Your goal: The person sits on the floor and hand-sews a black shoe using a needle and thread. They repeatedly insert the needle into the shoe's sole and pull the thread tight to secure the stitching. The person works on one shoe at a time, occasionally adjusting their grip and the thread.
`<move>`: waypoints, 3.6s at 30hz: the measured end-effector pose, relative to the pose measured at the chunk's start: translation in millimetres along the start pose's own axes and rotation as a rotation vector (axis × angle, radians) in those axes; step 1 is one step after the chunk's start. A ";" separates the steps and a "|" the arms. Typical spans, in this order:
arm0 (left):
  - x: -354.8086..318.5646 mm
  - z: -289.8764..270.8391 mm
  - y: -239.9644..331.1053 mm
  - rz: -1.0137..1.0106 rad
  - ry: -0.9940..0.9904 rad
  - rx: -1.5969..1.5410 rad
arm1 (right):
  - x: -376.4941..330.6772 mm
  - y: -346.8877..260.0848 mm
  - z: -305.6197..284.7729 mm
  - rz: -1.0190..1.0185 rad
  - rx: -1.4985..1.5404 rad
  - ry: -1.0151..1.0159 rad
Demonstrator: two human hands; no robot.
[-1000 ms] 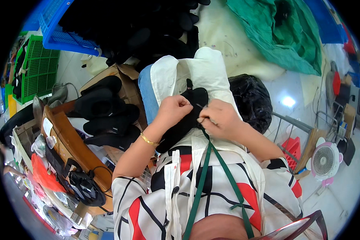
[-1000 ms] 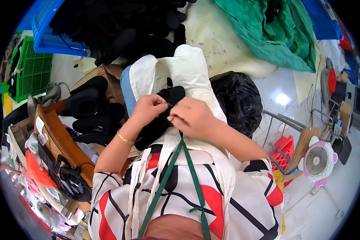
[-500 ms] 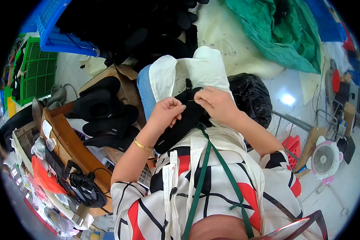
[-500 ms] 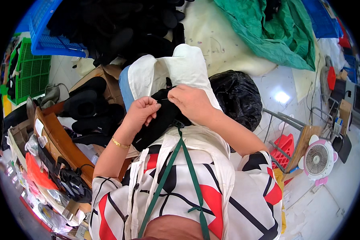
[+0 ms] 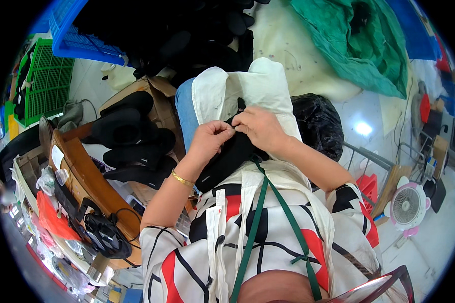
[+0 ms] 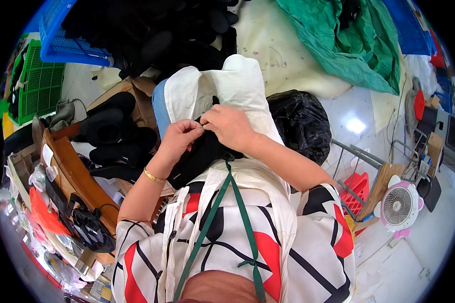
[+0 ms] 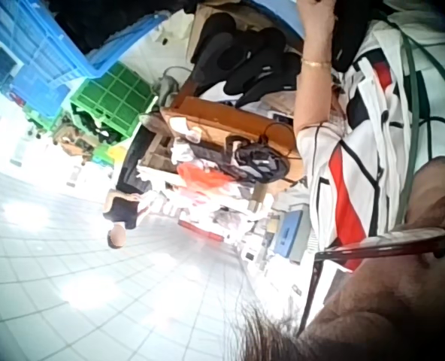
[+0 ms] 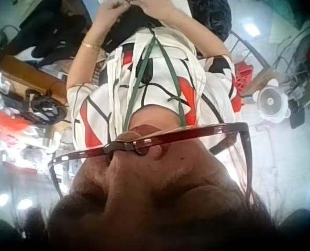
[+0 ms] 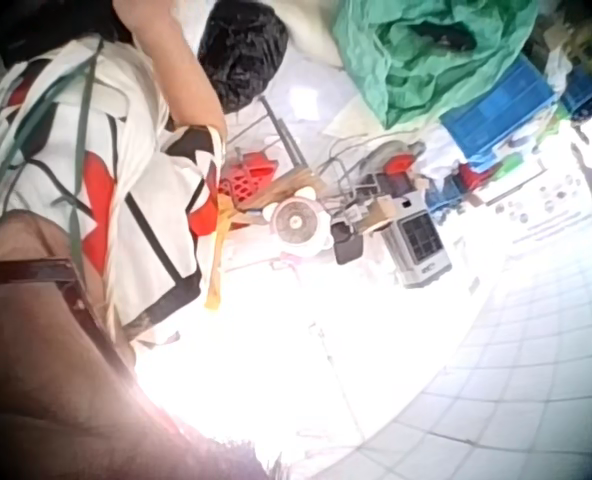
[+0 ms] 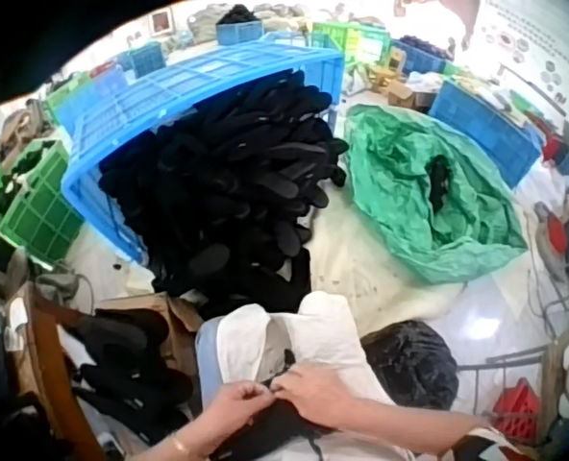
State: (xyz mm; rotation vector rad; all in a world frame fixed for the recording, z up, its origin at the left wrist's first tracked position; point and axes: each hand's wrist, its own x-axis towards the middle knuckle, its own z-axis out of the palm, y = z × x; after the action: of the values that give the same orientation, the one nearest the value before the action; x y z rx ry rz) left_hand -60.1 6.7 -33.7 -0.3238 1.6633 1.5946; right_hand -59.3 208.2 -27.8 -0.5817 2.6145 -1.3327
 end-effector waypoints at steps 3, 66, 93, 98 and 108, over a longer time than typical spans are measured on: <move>-0.7 -0.2 0.6 -0.037 -0.010 -0.022 | 0.7 -2.0 4.4 0.011 0.126 0.027; -8.6 8.4 23.7 -0.134 -0.096 -0.167 | -30.6 -30.6 -107.1 0.068 0.410 -0.320; -7.9 7.0 6.9 0.057 -0.064 -0.126 | -15.5 74.8 -73.4 0.629 1.377 0.683; -6.1 9.5 -5.3 0.295 0.084 0.184 | -41.8 96.7 -85.2 0.681 1.377 0.771; -7.4 31.9 20.1 0.701 0.385 1.012 | -37.9 50.2 -108.7 0.461 1.242 0.624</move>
State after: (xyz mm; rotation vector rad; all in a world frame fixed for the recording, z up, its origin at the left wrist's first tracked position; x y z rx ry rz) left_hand -57.2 37.3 -10.6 0.5665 2.8386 0.9107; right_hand -71.2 331.1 -5.1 0.6496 1.4299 -2.6955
